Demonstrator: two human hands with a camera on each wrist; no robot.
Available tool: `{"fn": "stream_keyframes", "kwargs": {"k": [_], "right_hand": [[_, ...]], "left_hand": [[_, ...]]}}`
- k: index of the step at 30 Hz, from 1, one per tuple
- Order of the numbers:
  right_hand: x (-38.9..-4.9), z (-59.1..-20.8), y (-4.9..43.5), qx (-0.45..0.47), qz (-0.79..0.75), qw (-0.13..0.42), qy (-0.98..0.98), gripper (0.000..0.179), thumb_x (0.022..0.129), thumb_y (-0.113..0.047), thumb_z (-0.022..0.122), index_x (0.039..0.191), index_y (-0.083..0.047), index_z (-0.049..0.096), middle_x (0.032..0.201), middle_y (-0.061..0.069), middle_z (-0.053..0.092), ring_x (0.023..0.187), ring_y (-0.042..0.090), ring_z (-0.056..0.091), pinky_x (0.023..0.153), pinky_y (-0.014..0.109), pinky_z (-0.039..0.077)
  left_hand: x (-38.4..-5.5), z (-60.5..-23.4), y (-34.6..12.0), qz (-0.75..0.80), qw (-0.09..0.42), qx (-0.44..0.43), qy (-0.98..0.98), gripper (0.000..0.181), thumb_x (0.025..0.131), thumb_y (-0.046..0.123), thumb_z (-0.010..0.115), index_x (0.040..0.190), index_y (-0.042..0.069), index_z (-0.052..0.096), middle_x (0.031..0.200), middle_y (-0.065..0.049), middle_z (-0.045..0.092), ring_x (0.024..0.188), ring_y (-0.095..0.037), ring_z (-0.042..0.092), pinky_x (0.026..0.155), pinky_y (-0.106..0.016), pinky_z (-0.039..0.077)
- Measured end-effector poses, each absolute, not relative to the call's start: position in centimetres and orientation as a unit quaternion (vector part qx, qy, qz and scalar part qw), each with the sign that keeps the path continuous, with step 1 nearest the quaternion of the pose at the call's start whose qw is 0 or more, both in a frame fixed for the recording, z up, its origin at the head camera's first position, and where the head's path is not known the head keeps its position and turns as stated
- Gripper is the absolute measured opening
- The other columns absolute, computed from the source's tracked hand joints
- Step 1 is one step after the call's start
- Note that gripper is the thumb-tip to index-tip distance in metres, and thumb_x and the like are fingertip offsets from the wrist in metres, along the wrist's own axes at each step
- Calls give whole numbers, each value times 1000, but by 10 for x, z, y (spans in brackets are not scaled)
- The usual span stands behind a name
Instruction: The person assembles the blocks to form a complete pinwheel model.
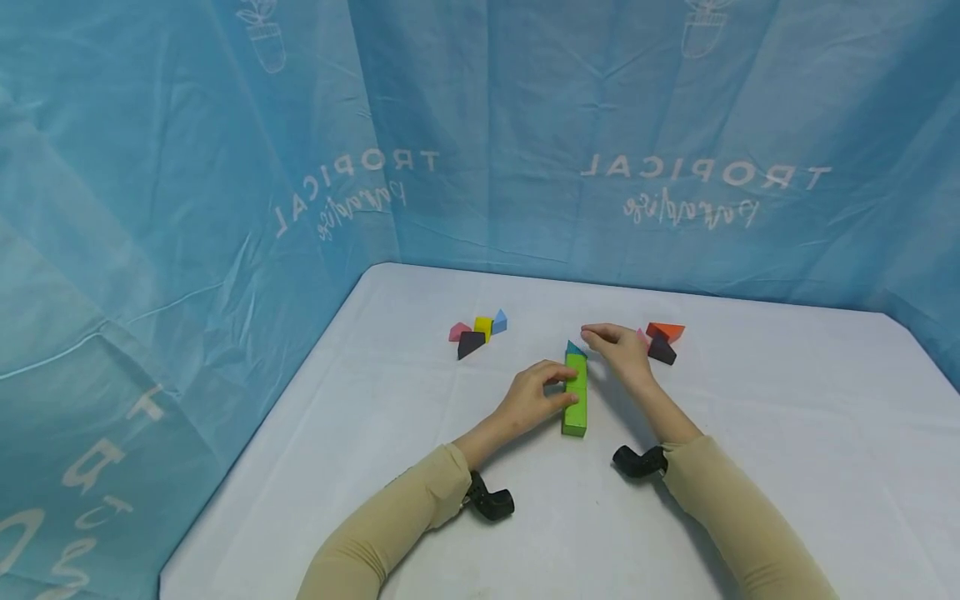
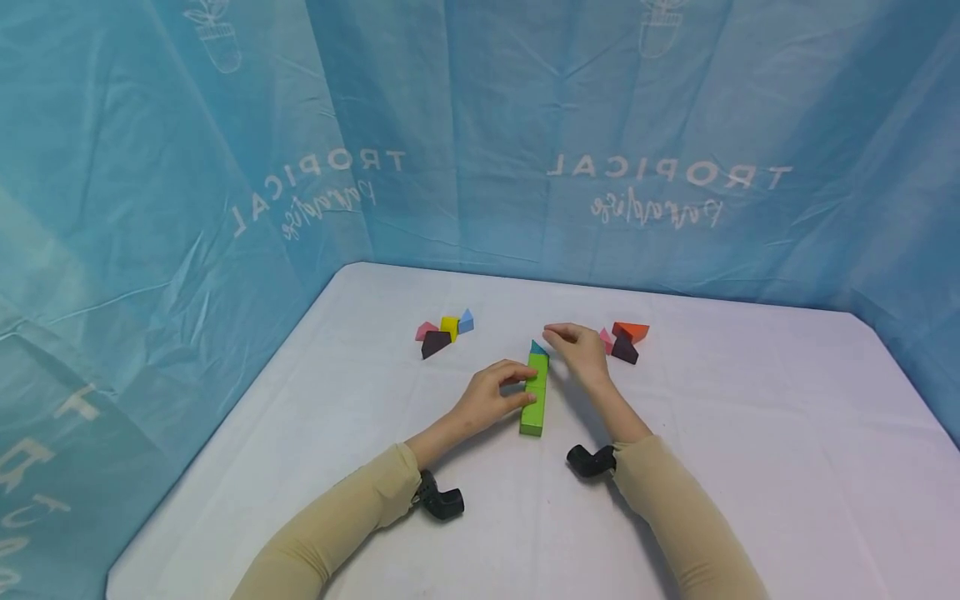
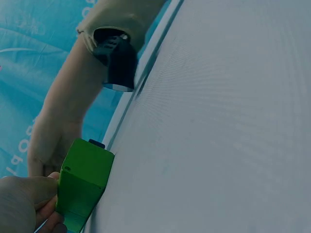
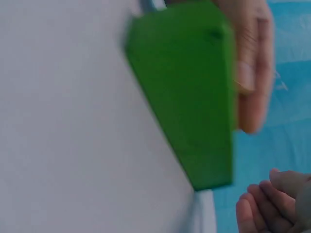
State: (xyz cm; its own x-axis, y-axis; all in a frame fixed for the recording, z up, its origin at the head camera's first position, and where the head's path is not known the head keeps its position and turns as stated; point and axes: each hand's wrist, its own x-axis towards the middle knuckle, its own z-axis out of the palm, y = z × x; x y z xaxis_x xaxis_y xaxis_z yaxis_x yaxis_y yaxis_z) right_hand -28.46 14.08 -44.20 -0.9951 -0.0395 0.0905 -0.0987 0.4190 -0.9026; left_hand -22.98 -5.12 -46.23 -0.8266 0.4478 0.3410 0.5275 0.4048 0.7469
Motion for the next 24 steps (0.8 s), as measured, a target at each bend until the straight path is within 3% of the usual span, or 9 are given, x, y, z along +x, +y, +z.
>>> {"fn": "stream_keyframes", "kwargs": {"k": [6,13,19,24], "right_hand": [[-301,-416,188,34,544,69,-835,46,91,-41,61,121,-6,64,115,8,65,96,9,59,82,30,50],[-317,-412,254,9,560,59,-826,54,91,-42,59,131,-6,56,127,5,57,117,15,49,103,40,38],[-324,-430,288,6,564,37,-825,49,96,-31,55,135,-2,50,133,7,52,119,11,47,106,39,34],[-328,-444,297,10,542,6,-840,40,100,-16,48,138,-2,46,137,14,47,127,24,41,108,44,31]], "left_hand": [[-231,-463,-51,-466,43,-288,-835,35,84,18,73,115,5,65,113,-4,62,106,-14,58,91,-17,44],[-230,-463,-51,-468,38,-284,-836,35,84,18,73,115,5,65,113,-3,62,106,-14,58,91,-17,44],[-229,-463,-51,-468,34,-284,-836,35,84,17,73,115,5,64,113,-4,62,107,-14,57,92,-17,44],[-229,-462,-51,-467,35,-284,-837,36,84,18,73,116,5,64,114,-4,61,107,-14,57,92,-17,44]]}}
